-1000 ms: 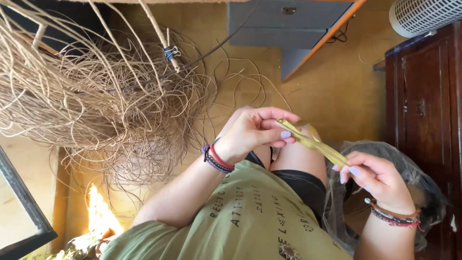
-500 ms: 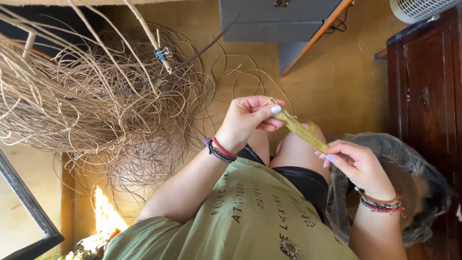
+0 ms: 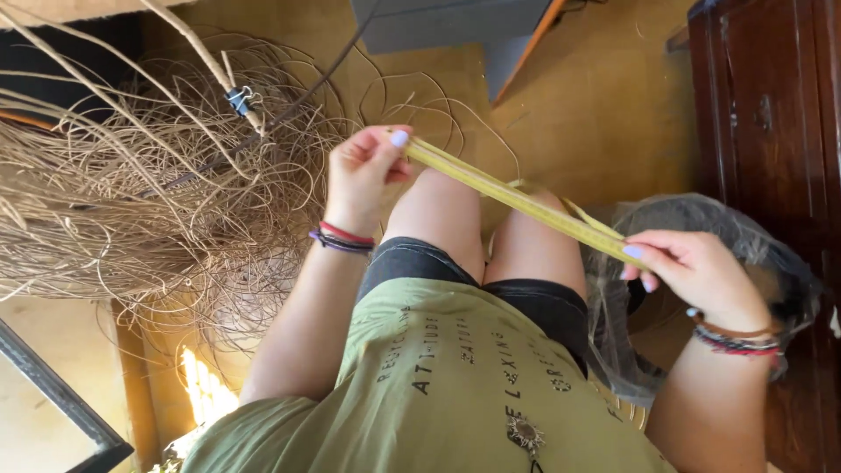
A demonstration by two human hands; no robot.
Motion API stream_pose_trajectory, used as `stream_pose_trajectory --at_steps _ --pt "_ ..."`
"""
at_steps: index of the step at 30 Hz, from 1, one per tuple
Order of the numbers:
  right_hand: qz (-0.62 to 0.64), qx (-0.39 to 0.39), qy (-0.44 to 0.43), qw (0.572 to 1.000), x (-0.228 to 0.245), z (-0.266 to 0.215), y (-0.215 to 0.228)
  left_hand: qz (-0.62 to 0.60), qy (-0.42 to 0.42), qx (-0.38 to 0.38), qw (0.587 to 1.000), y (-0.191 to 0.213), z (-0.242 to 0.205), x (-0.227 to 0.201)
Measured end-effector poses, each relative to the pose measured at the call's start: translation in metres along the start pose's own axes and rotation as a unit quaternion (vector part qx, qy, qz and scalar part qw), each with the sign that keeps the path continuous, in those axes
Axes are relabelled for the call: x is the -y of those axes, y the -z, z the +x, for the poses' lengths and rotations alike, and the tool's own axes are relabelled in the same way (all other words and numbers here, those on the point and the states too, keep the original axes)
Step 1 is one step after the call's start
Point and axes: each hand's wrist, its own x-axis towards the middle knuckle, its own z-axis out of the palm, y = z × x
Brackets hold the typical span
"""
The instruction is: Measuring lengths of natural fiber using a tape measure and cutting them with scissors to prepare for weaving.
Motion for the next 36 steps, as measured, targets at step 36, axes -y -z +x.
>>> stream_pose_trajectory --at_steps 36 --pt "-0.117 0.068 0.142 0.981 0.043 -0.016 -0.016 0.683 -0.365 0.32 0.545 -0.035 -0.053 -0.018"
